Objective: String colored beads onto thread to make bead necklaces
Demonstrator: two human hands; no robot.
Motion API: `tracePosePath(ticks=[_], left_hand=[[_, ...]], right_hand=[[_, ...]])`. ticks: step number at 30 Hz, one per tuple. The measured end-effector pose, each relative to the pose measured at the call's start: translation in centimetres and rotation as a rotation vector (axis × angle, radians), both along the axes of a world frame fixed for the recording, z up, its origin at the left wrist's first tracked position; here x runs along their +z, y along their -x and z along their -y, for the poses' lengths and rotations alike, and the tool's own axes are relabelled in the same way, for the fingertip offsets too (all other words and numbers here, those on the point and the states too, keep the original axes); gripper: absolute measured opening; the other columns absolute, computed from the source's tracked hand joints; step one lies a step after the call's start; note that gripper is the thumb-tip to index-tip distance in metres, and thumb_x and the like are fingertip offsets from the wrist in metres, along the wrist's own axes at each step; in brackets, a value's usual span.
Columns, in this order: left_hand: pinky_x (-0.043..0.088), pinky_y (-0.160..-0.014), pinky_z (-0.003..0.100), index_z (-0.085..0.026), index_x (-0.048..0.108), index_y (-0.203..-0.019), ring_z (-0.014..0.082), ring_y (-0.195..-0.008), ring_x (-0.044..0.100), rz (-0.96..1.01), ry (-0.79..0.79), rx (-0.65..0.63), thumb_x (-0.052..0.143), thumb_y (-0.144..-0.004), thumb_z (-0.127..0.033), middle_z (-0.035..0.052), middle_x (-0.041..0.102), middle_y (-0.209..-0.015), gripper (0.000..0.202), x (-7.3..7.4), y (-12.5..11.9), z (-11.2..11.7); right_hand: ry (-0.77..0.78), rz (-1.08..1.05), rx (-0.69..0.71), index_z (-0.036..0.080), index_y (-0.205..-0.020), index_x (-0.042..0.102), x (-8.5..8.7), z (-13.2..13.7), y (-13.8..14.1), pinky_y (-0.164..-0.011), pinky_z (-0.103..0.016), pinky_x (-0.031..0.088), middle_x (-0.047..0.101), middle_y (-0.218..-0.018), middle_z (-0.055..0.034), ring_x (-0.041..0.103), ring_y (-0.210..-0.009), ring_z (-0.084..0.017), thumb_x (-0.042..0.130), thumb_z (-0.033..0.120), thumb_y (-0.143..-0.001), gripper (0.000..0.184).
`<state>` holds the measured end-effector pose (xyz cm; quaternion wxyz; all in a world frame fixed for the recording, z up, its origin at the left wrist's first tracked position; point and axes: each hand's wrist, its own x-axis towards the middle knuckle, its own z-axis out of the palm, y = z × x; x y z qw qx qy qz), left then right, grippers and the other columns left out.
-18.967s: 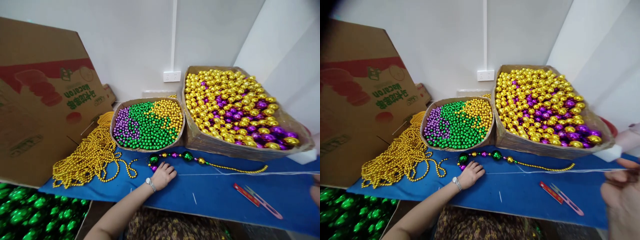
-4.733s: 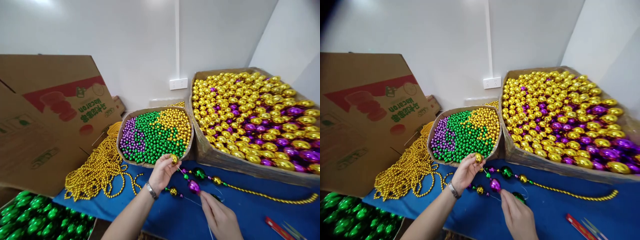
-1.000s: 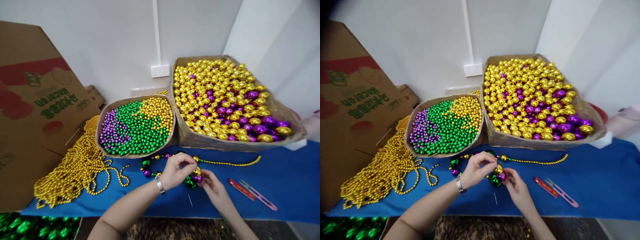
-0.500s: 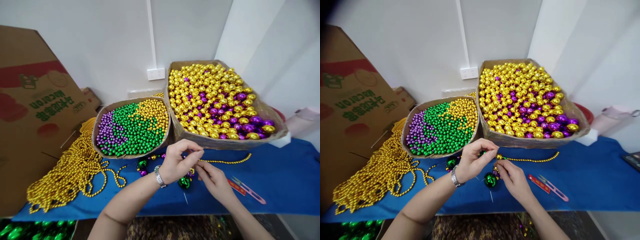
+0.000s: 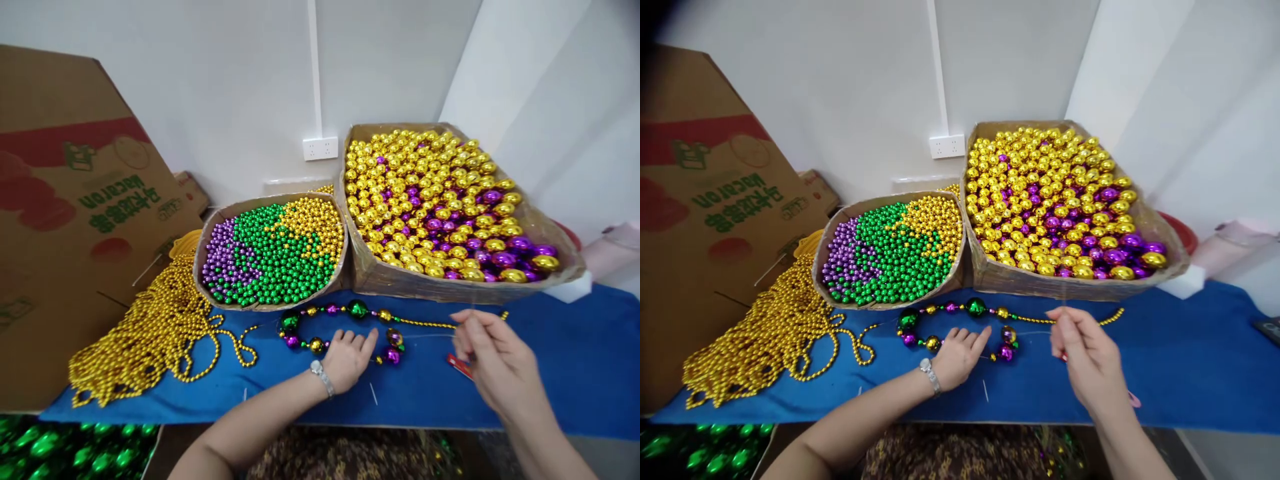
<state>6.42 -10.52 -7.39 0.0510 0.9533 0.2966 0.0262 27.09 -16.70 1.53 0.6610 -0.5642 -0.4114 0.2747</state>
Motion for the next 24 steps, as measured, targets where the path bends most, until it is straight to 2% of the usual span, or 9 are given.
tracePosePath(ticks=[4,8,12,15,20,22,24], left_hand=[[0.04,-0.083,0.044,-0.01,0.027,-0.139,0.0248,-0.088,0.053,-0.057,-0.073,-0.012,0.035,-0.084,-0.008,0.0131,0.062,-0.093,0.056,-0.3,4.3,-1.1],[0.036,-0.095,0.046,-0.012,0.033,-0.137,0.025,-0.1,0.051,-0.062,-0.139,0.04,0.033,-0.085,-0.005,0.0118,0.063,-0.095,0.053,-1.0,8.7,-2.3],[0.033,-0.1,0.045,-0.016,0.035,-0.137,0.0232,-0.107,0.05,-0.062,-0.175,0.113,0.031,-0.085,-0.003,0.01,0.062,-0.101,0.053,-1.6,12.4,-3.4],[0.032,-0.103,0.047,-0.016,0.036,-0.136,0.023,-0.107,0.051,-0.075,-0.195,0.136,0.031,-0.086,-0.004,0.0103,0.062,-0.103,0.051,-1.9,14.2,-3.7],[0.03,-0.102,0.051,-0.017,0.034,-0.137,0.0243,-0.106,0.051,-0.081,-0.146,0.187,0.036,-0.081,-0.004,0.0107,0.061,-0.104,0.057,-1.1,14.8,-3.2],[0.029,-0.102,0.053,-0.017,0.031,-0.138,0.0277,-0.112,0.047,-0.026,-0.103,0.186,0.044,-0.078,-0.01,0.0128,0.057,-0.115,0.062,-0.1,13.6,-2.5],[0.026,-0.103,0.053,-0.016,0.029,-0.14,0.03,-0.119,0.041,0.079,-0.056,0.133,0.05,-0.077,-0.022,0.0141,0.05,-0.127,0.066,0.9,11.3,-1.4]], right_hand=[[-0.101,-0.18,-0.121,0.017,-0.081,0.063,0.0,0.0,-2.9,-0.043,-0.021,0.028,0.04,-0.05,0.0062,0.038,-0.046,-0.006,0.071,0.038,-0.075,0.023],[-0.097,-0.3,-0.225,0.016,-0.075,0.063,-1.3,0.0,-4.8,-0.043,-0.022,0.024,0.04,-0.049,0.0058,0.035,-0.047,-0.006,0.078,0.037,-0.066,0.028],[-0.088,-0.347,-0.26,0.018,-0.074,0.062,-2.7,0.2,-5.3,-0.042,-0.022,0.025,0.04,-0.05,0.0057,0.034,-0.047,-0.006,0.078,0.036,-0.066,0.026],[-0.063,-0.353,-0.253,0.02,-0.074,0.062,-2.9,0.5,-5.0,-0.041,-0.024,0.027,0.044,-0.053,0.004,0.037,-0.048,-0.008,0.076,0.038,-0.066,0.024],[-0.071,-0.347,-0.287,0.025,-0.077,0.063,-1.3,1.0,-4.1,-0.041,-0.027,0.029,0.056,-0.072,-0.0008,0.041,-0.051,-0.01,0.072,0.039,-0.071,0.017],[-0.117,-0.333,-0.279,0.025,-0.08,0.064,-0.3,1.2,-3.3,-0.042,-0.025,0.03,0.055,-0.069,-0.0001,0.042,-0.053,-0.011,0.071,0.038,-0.072,0.016],[-0.142,-0.312,-0.209,0.024,-0.082,0.064,0.8,1.3,-1.9,-0.043,-0.024,0.031,0.051,-0.062,0.0013,0.042,-0.052,-0.01,0.071,0.037,-0.073,0.018]])
